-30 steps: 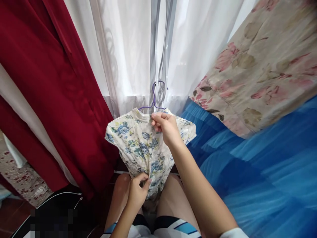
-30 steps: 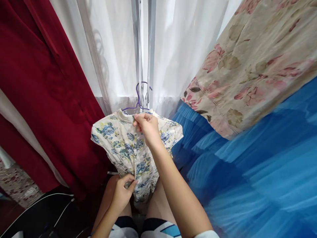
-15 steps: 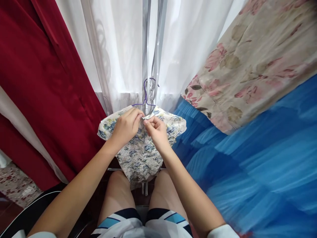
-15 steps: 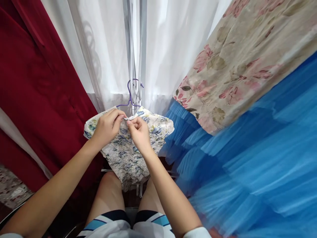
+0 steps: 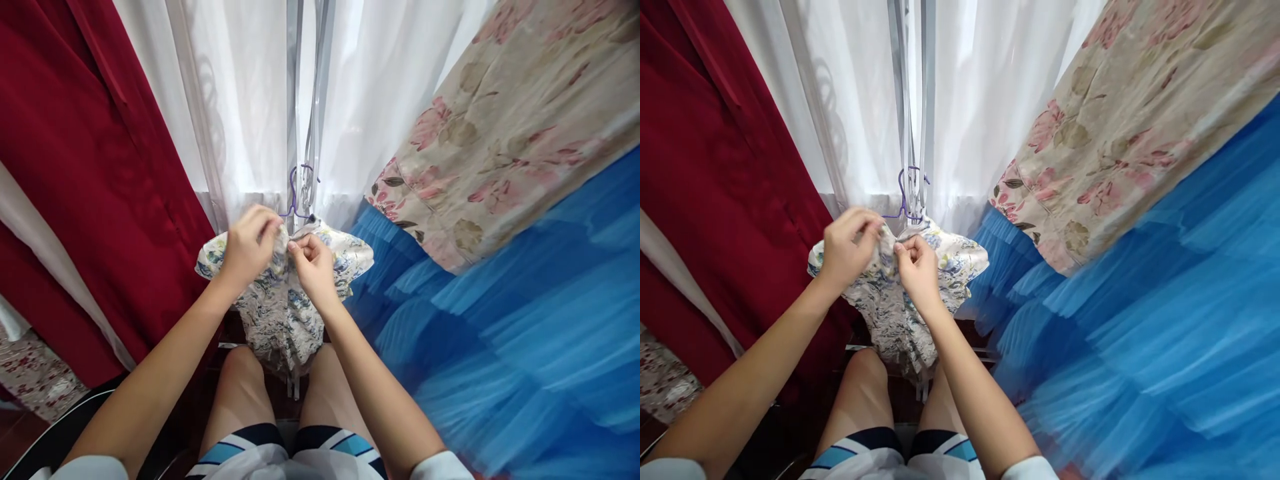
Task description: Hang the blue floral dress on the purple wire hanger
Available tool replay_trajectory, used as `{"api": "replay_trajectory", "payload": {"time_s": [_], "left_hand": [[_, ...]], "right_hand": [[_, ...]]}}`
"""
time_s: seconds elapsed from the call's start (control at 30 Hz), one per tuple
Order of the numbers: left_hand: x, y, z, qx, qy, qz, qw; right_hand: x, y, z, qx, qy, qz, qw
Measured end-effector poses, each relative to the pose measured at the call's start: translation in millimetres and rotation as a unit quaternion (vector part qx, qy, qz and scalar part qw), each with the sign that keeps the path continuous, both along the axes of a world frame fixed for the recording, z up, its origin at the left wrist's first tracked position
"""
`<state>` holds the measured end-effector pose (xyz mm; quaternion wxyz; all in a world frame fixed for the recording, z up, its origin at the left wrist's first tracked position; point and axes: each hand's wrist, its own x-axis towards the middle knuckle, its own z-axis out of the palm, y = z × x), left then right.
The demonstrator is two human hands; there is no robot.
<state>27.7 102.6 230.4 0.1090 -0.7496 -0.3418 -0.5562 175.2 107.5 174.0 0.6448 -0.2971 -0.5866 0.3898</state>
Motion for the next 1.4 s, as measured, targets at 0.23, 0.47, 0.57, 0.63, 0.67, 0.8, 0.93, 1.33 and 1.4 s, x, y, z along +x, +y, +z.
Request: {"api": "replay_trajectory", "payload": {"time_s": [0.23, 0.47, 0.57, 0.63, 0.67, 0.8, 0.93, 1.33, 1.4], "left_hand": [[-113.7, 37.8, -41.9, -0.033, -0.318, 0.091, 0.943], [-83.9, 41.4, -173.6, -0.27, -0.479, 0.001, 0.836], [-40.1, 28.7, -184.4, -0.316, -0.44, -0.057, 0.839], [-14.4, 13.9, -174.6, -0.321, -0.381, -0.083, 0.863], [-2.5, 4.7, -166.5, -0.314, -0.33, -0.089, 0.886], [38.8, -33.2, -132.3, -0.225, -0.053, -0.088, 0.969], [58.8, -49.1, -127.5, -0.266, -0.03, -0.126, 0.955], [36.4, -85.8, -180.7, -0.551, -0.05, -0.229, 0.801], [24.9, -84.0, -173.0, -0.52, -0.031, -0.165, 0.838]], "right_hand": [[19.2, -14.4, -36.8, -0.059, -0.084, 0.019, 0.995], [55.4, -25.4, -81.8, -0.113, -0.14, -0.002, 0.984], [79.0, -25.4, -109.1, -0.174, -0.182, 0.003, 0.968], [92.3, -30.5, -120.3, -0.21, -0.257, 0.06, 0.941], [96.8, -34.9, -122.9, -0.215, -0.303, 0.091, 0.924], [95.7, -58.9, -116.3, -0.133, -0.386, 0.118, 0.905], [80.6, -74.8, -101.1, -0.127, -0.257, 0.196, 0.938], [168.9, -25.5, -37.3, 0.017, -0.182, -0.124, 0.975], [177.1, 10.9, -19.2, 0.024, -0.144, -0.162, 0.976]]}}
